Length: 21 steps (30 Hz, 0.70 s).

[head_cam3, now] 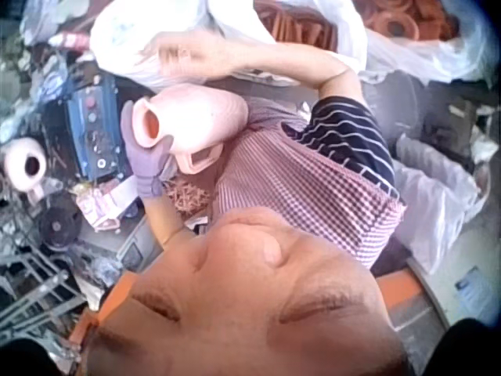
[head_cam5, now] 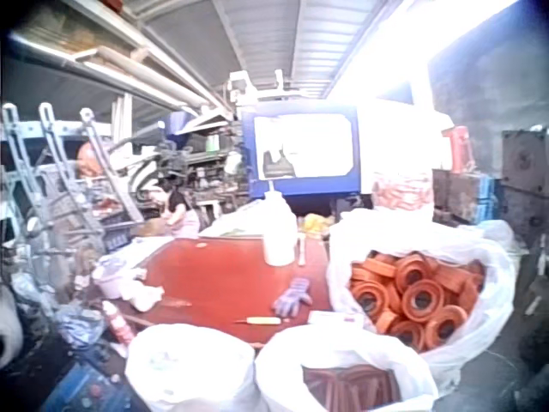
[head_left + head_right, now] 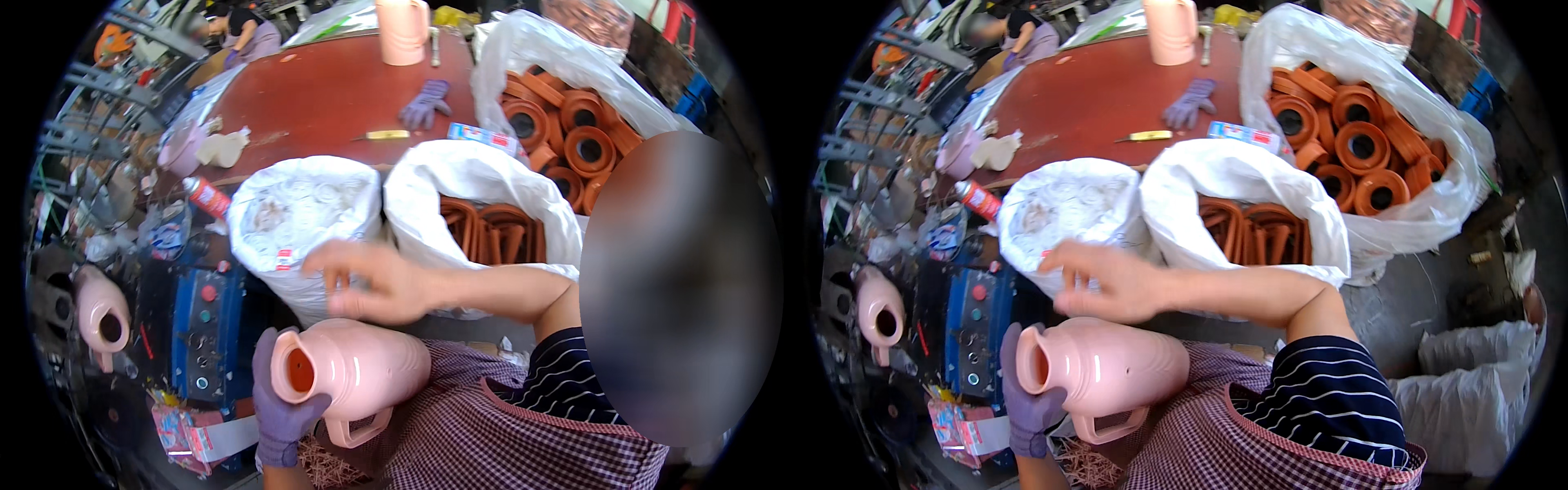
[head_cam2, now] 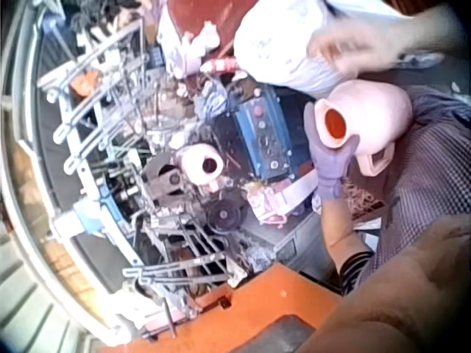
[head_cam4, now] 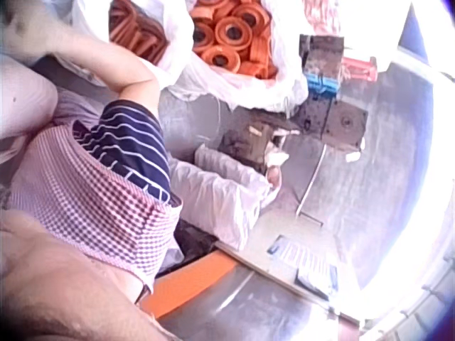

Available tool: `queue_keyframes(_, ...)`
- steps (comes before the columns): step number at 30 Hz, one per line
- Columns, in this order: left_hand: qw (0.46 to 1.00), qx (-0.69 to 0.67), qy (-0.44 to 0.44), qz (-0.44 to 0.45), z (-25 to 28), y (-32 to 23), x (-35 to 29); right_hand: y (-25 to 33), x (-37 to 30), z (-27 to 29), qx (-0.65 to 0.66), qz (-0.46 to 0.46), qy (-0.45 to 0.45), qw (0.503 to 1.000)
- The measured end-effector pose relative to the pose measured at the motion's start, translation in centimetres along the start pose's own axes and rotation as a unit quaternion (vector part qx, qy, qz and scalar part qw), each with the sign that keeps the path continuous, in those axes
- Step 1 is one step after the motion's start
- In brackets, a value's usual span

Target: The person assembles pink plastic pitchers by attaching handles and lids. They pick up each pitcher, affix a handle, place a lid on top, and set the completed unit aside. The process is repeated for multiple units in a cluttered workshop.

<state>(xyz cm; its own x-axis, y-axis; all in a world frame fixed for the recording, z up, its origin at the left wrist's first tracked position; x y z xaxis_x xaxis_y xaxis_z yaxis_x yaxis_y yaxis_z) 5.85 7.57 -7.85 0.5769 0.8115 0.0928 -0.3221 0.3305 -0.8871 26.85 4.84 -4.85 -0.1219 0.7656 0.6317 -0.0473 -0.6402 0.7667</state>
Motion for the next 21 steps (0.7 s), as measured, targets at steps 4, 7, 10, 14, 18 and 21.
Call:
queue_keyframes(4, 1.0, 0.023, -0.009, 0.014, 2.2, -1.6, -1.7, -4.9, -5.5, 17.5, -0.302, -0.139, -0.22, 0.917)
queue_keyframes(7, 1.0, 0.026, -0.01, 0.013, 3.6, -1.6, -3.6, -6.0, -15.6, 36.5, -0.496, -0.197, -0.365, 0.763)
queue_keyframes(10, 0.991, 0.107, -0.062, 0.051, 5.2, -0.7, -6.1, -4.5, -24.9, 45.2, -0.596, -0.34, -0.46, 0.563)
queue_keyframes(14, 0.994, 0.082, -0.05, 0.044, 4.3, -0.9, -6.1, -14.8, -34.5, 47.6, -0.227, -0.422, -0.614, 0.627)
queue_keyframes(18, 0.996, 0.07, -0.036, 0.036, 4.0, -0.1, -3.7, -15.4, -39.3, 51.5, -0.193, -0.29, -0.742, 0.573)
queue_keyframes(21, 0.992, 0.094, -0.071, 0.041, 5.7, 0.0, -7.6, -10.6, -31.1, 47.6, -0.284, -0.252, -0.692, 0.614)
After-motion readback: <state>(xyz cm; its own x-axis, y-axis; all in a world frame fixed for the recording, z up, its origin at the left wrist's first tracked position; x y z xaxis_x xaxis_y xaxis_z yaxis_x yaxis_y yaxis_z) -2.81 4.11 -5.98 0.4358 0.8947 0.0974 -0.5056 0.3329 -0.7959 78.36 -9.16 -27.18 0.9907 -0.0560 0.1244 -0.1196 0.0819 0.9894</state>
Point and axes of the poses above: each hand's wrist, its own x-axis towards the middle knuckle, its own z-axis out of the back of the hand, y = z × x, the point moved 9 cm from there along x, towards the middle knuckle, and after that the axes turned 7 degrees about x, right-handed, at the moved point
